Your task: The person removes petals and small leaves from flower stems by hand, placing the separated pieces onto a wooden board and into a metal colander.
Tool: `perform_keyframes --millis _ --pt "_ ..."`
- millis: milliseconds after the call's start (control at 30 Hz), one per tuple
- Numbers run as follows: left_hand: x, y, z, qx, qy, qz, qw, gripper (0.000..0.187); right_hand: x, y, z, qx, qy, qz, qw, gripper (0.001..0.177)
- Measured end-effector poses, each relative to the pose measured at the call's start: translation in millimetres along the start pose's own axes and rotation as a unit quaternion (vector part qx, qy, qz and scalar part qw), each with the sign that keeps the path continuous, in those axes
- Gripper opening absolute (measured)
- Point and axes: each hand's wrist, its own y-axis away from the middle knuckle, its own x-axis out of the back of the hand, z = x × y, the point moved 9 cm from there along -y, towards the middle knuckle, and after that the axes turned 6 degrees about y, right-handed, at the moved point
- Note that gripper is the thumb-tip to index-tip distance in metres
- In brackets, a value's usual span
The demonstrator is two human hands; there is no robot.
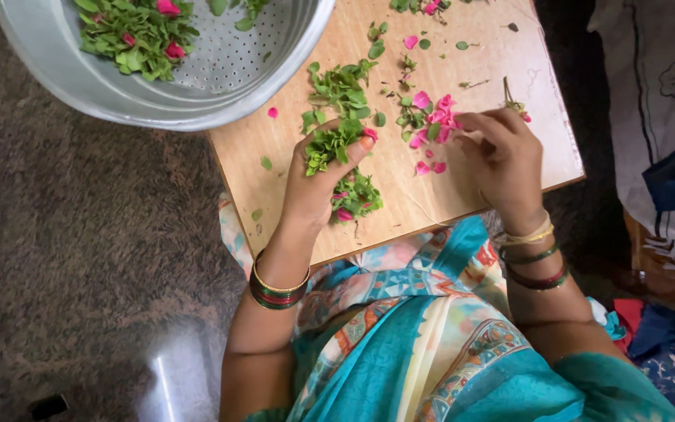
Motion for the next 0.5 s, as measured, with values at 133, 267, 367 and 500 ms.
perform_keyframes --millis 133,267,367,500 --pt "1 0 -4 0.016 0.003 -0.010 1.000 0.021 2 -4 -7 0.052 0.022 0.010 0.998 0.022" --pt "1 0 -3 0.017 0.017 -0.011 1.000 0.023 14 -3 2 0.043 0.003 0.008 0.999 0.022" --pt "3 1 -6 0.041 0.018 0.011 0.999 0.025 14 -3 4 0.059 0.042 -0.065 0.995 0.022" --pt "1 2 -3 0.045 0.020 0.019 0.999 0.026 24 -7 5 0.031 0.031 -0.005 0.999 0.025"
